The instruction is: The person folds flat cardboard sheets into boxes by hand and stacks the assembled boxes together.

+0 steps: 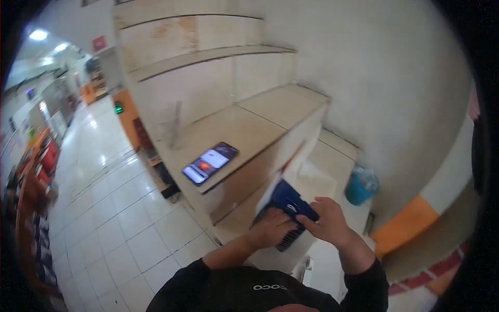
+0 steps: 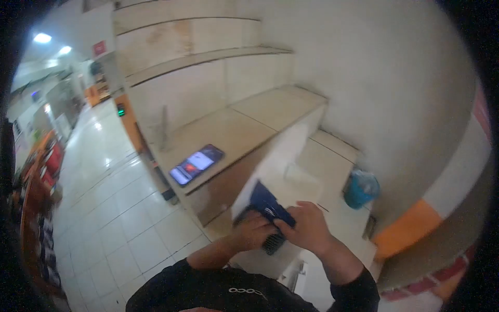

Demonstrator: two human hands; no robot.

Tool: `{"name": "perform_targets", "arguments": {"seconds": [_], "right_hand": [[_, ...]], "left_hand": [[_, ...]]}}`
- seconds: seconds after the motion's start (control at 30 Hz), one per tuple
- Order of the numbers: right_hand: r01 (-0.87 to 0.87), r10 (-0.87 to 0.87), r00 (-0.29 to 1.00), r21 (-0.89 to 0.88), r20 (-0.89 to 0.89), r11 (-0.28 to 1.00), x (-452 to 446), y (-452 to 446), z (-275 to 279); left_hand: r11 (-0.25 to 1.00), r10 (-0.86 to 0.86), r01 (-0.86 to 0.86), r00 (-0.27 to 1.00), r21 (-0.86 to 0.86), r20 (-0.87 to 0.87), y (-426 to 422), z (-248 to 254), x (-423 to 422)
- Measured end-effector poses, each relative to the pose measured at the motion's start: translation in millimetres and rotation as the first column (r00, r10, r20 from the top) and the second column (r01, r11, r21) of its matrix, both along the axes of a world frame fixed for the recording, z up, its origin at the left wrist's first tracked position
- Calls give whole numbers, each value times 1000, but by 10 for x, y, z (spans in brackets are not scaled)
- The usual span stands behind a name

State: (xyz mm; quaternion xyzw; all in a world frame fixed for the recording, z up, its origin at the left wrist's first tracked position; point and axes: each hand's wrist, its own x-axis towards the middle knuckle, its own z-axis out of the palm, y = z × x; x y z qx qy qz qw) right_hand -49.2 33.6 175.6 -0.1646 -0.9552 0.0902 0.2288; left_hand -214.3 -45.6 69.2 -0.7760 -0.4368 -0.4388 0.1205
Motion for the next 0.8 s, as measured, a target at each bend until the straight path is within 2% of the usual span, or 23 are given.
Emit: {"name": "perform_targets", "arguments": {"seconds": [0.07,0.27,0.47,0.57,0.67,0.77,0.8], "right_hand": [[66,-67,998,53,11,996,-4,-6,2],[80,-86,995,113,41,990,-44,-80,52],[66,-103,950,134,296,989,-77,-161,-10],[31,-72,900,102,429,994,-51,-159,46],[23,-7,921,-37,389,999,1,-76,44],[-155,215,968,-362,129,919,41,340,125],[16,13,985,-170,172,985,-43,503,285]], "left_hand": [[995,7,-7,1000,102,4,-52,66,25],[1000,-6,6,1000,21,20,-60,63,92],[1000,-28,29,999,-5,28,-66,123,72],[999,-30,29,999,-37,-32,-76,161,67],[999,-31,31,998,-6,62,-27,87,122],[998,51,-53,995,18,88,-35,32,153],[996,80,-84,993,39,84,-31,64,160]]}}
